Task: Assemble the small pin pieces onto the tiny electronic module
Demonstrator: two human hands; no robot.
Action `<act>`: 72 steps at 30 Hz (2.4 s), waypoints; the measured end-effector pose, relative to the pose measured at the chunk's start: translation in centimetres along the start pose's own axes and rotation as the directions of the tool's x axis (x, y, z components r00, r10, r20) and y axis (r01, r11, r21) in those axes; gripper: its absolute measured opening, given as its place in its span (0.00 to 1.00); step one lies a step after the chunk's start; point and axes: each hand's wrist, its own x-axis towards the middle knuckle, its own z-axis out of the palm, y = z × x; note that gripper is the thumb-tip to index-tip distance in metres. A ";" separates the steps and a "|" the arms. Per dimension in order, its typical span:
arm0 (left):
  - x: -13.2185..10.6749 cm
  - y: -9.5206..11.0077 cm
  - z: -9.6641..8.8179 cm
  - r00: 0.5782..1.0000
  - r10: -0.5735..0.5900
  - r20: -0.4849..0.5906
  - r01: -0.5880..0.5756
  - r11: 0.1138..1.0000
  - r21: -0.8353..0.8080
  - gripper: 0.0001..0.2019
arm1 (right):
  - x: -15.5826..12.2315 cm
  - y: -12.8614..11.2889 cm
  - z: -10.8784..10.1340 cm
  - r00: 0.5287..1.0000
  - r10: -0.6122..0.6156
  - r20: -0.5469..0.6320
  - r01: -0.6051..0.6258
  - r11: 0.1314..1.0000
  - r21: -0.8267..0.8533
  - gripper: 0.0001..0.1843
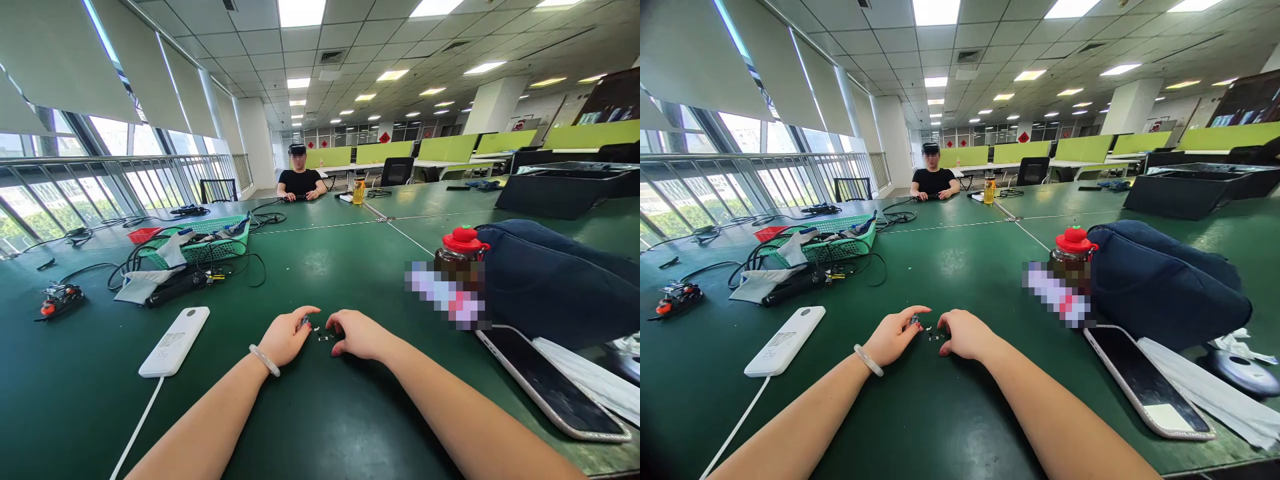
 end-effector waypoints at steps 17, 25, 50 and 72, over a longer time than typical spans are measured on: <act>0.2 -0.3 0.7 0.999 -0.025 0.046 0.028 0.998 -0.065 0.16 | 0.8 0.5 0.9 0.999 -0.008 -0.038 0.009 0.999 0.033 0.03; 0.1 0.1 1.1 0.992 0.010 0.122 0.024 0.960 -0.278 0.16 | 0.8 0.7 1.2 0.998 -0.025 -0.063 0.027 0.999 0.029 0.02; 0.8 -1.2 0.8 0.990 -0.119 -0.069 0.103 0.972 -0.210 0.15 | 0.5 0.0 1.0 0.987 -0.075 -0.145 0.066 0.995 -0.068 0.08; 1.1 -2.1 1.0 0.986 -0.149 -0.075 0.125 0.958 -0.259 0.13 | 1.6 -0.8 2.9 0.967 -0.171 -0.187 0.100 0.936 -0.338 0.08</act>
